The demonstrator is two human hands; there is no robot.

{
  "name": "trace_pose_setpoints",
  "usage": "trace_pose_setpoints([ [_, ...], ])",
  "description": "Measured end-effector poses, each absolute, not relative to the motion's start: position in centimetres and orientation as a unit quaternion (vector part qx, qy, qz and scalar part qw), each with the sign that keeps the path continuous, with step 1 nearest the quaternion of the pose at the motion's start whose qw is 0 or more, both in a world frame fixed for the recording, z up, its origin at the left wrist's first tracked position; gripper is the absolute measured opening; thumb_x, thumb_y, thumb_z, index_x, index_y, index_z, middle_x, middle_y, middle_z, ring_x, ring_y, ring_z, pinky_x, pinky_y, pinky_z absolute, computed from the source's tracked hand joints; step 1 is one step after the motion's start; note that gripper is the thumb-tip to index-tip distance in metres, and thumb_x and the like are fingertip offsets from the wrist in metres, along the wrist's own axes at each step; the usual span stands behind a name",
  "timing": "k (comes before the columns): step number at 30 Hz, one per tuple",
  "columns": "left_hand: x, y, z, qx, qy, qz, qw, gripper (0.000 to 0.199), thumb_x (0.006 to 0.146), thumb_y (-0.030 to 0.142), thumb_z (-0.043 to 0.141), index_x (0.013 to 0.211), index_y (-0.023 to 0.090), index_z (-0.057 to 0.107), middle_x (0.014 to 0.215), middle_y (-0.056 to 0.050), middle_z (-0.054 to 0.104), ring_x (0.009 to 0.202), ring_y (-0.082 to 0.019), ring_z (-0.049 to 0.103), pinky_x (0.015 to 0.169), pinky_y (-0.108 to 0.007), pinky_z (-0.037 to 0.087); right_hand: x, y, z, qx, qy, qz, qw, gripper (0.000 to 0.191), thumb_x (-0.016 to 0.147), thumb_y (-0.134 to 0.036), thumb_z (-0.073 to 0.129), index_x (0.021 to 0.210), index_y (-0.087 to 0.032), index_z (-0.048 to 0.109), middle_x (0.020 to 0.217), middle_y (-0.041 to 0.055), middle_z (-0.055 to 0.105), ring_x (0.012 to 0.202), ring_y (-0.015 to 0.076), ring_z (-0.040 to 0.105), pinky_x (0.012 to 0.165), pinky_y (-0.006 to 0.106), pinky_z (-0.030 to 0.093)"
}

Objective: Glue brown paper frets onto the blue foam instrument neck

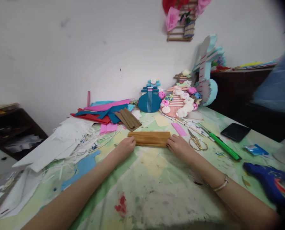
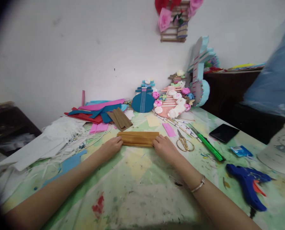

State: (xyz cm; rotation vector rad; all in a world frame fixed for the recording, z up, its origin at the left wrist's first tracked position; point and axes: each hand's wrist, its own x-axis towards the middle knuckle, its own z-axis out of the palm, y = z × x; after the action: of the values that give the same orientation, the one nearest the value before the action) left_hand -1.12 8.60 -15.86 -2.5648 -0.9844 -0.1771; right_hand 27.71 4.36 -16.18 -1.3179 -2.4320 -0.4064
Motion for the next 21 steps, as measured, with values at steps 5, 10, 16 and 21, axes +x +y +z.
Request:
trace_pose_setpoints([
  [5, 4.0, 10.7, -14.5, -0.947, -0.248, -0.056, 0.194, 0.023, 0.084, 0.001, 0.042, 0.077, 0.014, 0.061, 0.083, -0.01, 0.06, 0.077, -0.021, 0.056, 0.071, -0.033, 0.041, 30.4, -0.8, -15.8, -0.518, -0.82, -0.181, 0.163, 0.019, 0.087, -0.007, 0.048, 0.072, -0.014, 0.058, 0.076, 0.0094, 0.056, 0.078, 0.0228, 0.046, 0.068, 0.033, 0.033],
  [10, 6.3, 10.8, -14.2, -0.965, -0.17, -0.063, 0.188, 0.02, 0.087, 0.006, 0.043, 0.08, 0.015, 0.059, 0.086, -0.01, 0.059, 0.081, -0.021, 0.055, 0.076, -0.035, 0.039, 28.5, -6.5, -16.9, -0.556, -0.791, -0.166, 0.192, 0.017, 0.082, -0.003, 0.05, 0.073, -0.015, 0.058, 0.076, 0.0095, 0.055, 0.075, 0.0231, 0.047, 0.066, 0.034, 0.036],
  [16, 3.1, 9.2, -14.3, -0.974, -0.143, -0.041, 0.172, 0.015, 0.088, 0.01, 0.046, 0.083, 0.019, 0.057, 0.086, -0.008, 0.06, 0.082, -0.021, 0.053, 0.076, -0.033, 0.038, 22.7, -9.8, -18.8, -0.54, -0.773, -0.117, 0.312, 0.021, 0.082, -0.003, 0.047, 0.075, -0.018, 0.059, 0.07, 0.0086, 0.052, 0.069, 0.0231, 0.046, 0.065, 0.036, 0.038],
  [21, 0.6, 8.2, -13.9, -0.975, -0.159, -0.019, 0.156, 0.017, 0.088, 0.011, 0.045, 0.081, 0.02, 0.057, 0.084, -0.007, 0.06, 0.081, -0.019, 0.053, 0.078, -0.033, 0.037, 20.4, -10.8, -20.4, -0.552, -0.738, -0.09, 0.378, 0.021, 0.084, -0.007, 0.043, 0.075, -0.019, 0.058, 0.07, 0.0095, 0.053, 0.07, 0.0239, 0.045, 0.065, 0.038, 0.038],
])
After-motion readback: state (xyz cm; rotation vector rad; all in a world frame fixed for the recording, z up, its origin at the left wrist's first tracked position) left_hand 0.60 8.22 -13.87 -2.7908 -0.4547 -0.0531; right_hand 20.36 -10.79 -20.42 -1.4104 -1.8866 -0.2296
